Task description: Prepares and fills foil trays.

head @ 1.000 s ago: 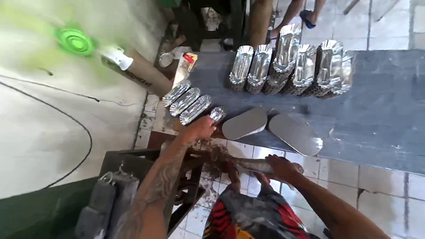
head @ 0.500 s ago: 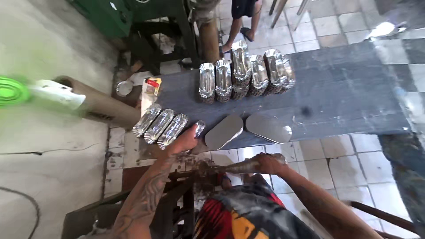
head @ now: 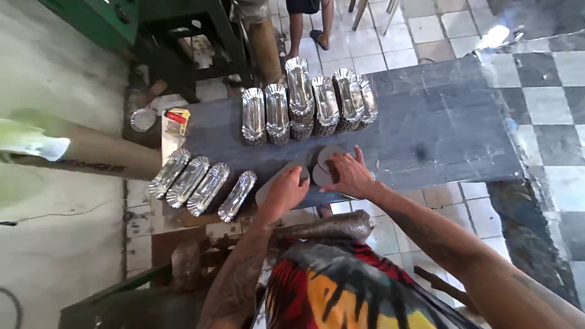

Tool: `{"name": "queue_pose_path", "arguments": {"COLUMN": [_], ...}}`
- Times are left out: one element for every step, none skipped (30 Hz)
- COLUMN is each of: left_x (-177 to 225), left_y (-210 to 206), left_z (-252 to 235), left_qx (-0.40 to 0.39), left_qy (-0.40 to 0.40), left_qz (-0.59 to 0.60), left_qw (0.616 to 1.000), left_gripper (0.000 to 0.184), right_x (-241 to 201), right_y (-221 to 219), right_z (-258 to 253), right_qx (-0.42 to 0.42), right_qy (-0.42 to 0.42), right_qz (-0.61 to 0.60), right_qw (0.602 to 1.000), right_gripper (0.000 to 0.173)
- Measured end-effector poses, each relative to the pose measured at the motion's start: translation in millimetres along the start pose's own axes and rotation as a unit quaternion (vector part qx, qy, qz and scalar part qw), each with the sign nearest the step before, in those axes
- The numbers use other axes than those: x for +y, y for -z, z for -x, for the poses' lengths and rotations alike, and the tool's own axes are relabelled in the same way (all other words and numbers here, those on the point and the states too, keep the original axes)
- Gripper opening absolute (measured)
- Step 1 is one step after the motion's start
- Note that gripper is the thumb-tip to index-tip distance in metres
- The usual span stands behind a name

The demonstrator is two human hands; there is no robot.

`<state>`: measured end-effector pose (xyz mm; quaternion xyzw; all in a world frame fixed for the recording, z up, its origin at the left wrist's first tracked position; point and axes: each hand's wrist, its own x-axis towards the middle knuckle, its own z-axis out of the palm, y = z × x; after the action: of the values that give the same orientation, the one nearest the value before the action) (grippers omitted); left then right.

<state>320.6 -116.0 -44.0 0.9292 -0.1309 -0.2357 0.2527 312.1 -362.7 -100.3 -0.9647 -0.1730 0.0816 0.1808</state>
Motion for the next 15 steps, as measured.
{"name": "queue_pose_path", "arguments": {"left_x": [-2, -5, -8, -12, -16, -18, -18, -16, -11, -8, -6, -6, -7, -8, -9], "left_y": [3, 8, 12, 14, 13, 11, 8, 7, 9, 12, 13, 13, 13, 11, 9], "left_z": [3, 6, 7, 9, 9, 10, 12, 14, 15, 15, 17, 18, 18, 16, 13], "left_qx": [0.009, 0.013, 0.01, 0.007, 0.003, -0.002, -0.007, -0.016, -0.026, -0.031, -0.032, -0.03, -0.025, -0.021, -0.018], "left_qy": [0.007, 0.016, 0.025, 0.031, 0.039, 0.048, 0.053, 0.058, 0.064, 0.066, 0.067, 0.064, 0.058, 0.05, 0.04], "left_qz": [0.009, 0.017, 0.026, 0.031, 0.034, 0.034, 0.032, 0.029, 0.023, 0.022, 0.025, 0.031, 0.034, 0.034, 0.028], "left_qw": [1.0, 1.0, 0.999, 0.999, 0.999, 0.998, 0.998, 0.998, 0.997, 0.997, 0.997, 0.997, 0.997, 0.998, 0.999], "left_gripper": [0.044, 0.044, 0.046, 0.045, 0.045, 0.043, 0.04, 0.04, 0.041, 0.042, 0.042, 0.041, 0.038, 0.036, 0.035], "right_x": [0, 1, 3, 4, 6, 7, 7, 5, 3, 0, -2, -4, -5, -5, -2], "right_y": [-4, -10, -16, -20, -24, -26, -26, -24, -18, -13, -10, -11, -14, -18, -22], "right_z": [-1, -1, 1, 3, 4, 4, 7, 10, 12, 13, 15, 17, 18, 19, 20], "right_qx": [0.003, 0.013, 0.027, 0.042, 0.061, 0.081, 0.099, 0.111, 0.112, 0.105, 0.091, 0.061, 0.031, 0.015, 0.018], "right_qy": [-0.003, 0.001, 0.007, 0.009, 0.01, 0.014, 0.023, 0.04, 0.059, 0.079, 0.093, 0.095, 0.091, 0.088, 0.092], "right_qz": [-0.014, -0.03, -0.045, -0.064, -0.087, -0.102, -0.105, -0.1, -0.085, -0.059, -0.032, -0.008, 0.003, -0.003, -0.013], "right_qw": [1.0, 0.999, 0.999, 0.997, 0.994, 0.991, 0.989, 0.988, 0.988, 0.99, 0.991, 0.994, 0.995, 0.996, 0.995], "right_gripper": [0.098, 0.09, 0.08, 0.071, 0.062, 0.057, 0.053, 0.051, 0.049, 0.049, 0.049, 0.052, 0.056, 0.058, 0.054]}}
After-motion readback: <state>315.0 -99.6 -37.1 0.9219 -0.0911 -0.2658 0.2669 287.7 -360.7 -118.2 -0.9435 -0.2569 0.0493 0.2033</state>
